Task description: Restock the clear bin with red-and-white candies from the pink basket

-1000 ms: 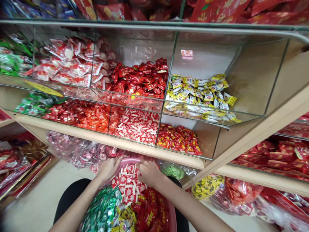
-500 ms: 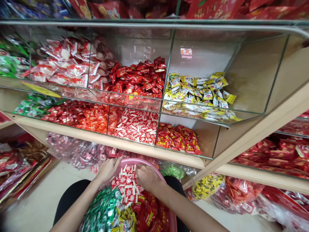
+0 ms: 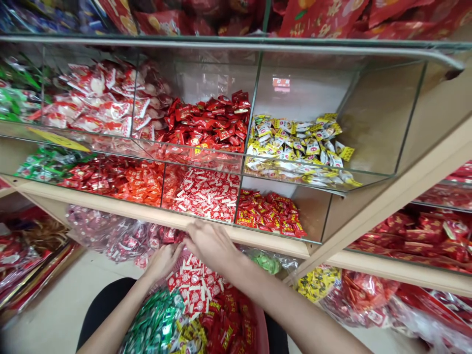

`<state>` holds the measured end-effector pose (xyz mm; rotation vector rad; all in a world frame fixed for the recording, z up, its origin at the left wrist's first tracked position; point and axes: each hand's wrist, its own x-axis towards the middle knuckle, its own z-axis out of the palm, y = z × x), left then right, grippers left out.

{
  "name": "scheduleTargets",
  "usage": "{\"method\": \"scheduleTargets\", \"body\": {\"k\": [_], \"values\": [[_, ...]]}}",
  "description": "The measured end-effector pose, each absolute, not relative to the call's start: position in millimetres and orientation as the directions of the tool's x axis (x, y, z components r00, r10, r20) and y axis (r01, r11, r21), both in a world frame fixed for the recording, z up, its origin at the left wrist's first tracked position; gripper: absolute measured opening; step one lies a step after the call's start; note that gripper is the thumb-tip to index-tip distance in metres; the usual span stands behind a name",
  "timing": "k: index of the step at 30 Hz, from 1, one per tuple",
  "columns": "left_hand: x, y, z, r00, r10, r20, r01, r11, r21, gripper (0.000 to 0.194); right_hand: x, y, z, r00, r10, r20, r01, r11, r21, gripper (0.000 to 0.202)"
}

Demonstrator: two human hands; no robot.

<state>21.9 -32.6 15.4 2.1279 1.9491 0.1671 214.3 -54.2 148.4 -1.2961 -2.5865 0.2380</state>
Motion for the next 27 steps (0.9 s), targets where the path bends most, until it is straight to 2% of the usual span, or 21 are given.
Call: {"method": "scheduleTargets", "body": {"k": [3, 8, 16, 27], "values": [[23.0, -33.6, 17.6, 0.090, 0.992, -0.091, 0.965, -0.064, 0.256, 0.063, 208.8, -16.8, 171.3, -0.465, 0.860, 0.211, 0.839, 0.504, -0.206, 0.023], [20.5, -34.2, 15.8, 0.088, 0.993, -0.075, 0.965, -0.066, 0.254, 0.062, 196.9, 36.0, 158.6, -0.228, 0.973, -0.018, 0.968, 0.225, -0.114, 0.020], [20.3, -34.3, 16.0, 0.087, 0.993, -0.079, 0.964, -0.064, 0.259, 0.064, 186.2, 52.6, 142.8, -0.185, 0.979, -0.088, 0.978, 0.175, -0.109, 0.035], [20.4, -33.0, 15.6, 0.092, 0.992, -0.089, 0.965, -0.067, 0.255, 0.064, 195.8, 39.5, 167.2, -0.174, 0.974, -0.144, 0.980, 0.157, -0.119, 0.033]]}}
